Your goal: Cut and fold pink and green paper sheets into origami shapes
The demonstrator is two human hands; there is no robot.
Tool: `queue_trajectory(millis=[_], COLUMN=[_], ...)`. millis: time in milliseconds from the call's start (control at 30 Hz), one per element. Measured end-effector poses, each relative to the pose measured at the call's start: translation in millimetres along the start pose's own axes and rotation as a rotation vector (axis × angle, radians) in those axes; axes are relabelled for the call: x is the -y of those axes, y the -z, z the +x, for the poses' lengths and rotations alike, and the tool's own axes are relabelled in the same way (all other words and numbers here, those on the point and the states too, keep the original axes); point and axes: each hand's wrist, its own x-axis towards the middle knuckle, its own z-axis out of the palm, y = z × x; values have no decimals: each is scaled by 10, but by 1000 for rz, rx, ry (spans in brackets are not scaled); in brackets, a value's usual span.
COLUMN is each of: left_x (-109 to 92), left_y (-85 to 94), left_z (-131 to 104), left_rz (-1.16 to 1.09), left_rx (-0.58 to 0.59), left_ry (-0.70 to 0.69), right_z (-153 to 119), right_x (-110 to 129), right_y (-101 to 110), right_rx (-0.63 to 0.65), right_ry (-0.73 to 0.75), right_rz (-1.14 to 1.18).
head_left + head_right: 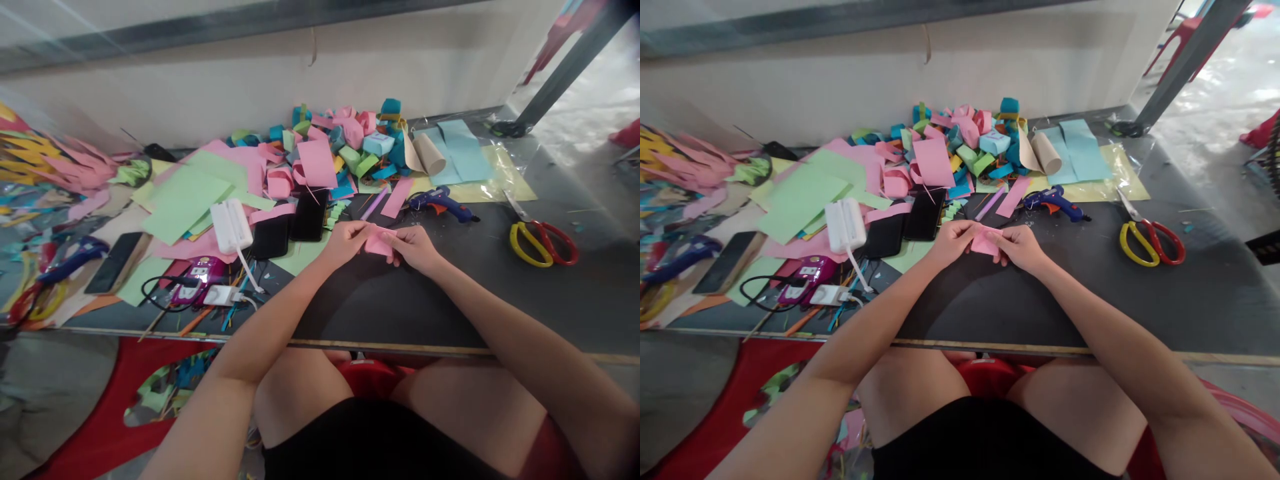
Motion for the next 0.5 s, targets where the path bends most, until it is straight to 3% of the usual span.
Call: queue_trajectory(millis=[167, 300, 500], left_x=[-113, -61, -7], left_y=[-26, -10, -43], left_z=[-57, -32, -12], left_rz=[104, 58, -64], left_rx=[-14, 50, 25], left_ry=[-105, -63, -9], right_z=[16, -13, -32], right_x=[12, 31, -12], right_y=[-9, -3, 3], right_rx=[-29, 37, 20], right_ry=[-26, 32, 70], right_rz=[89, 11, -48])
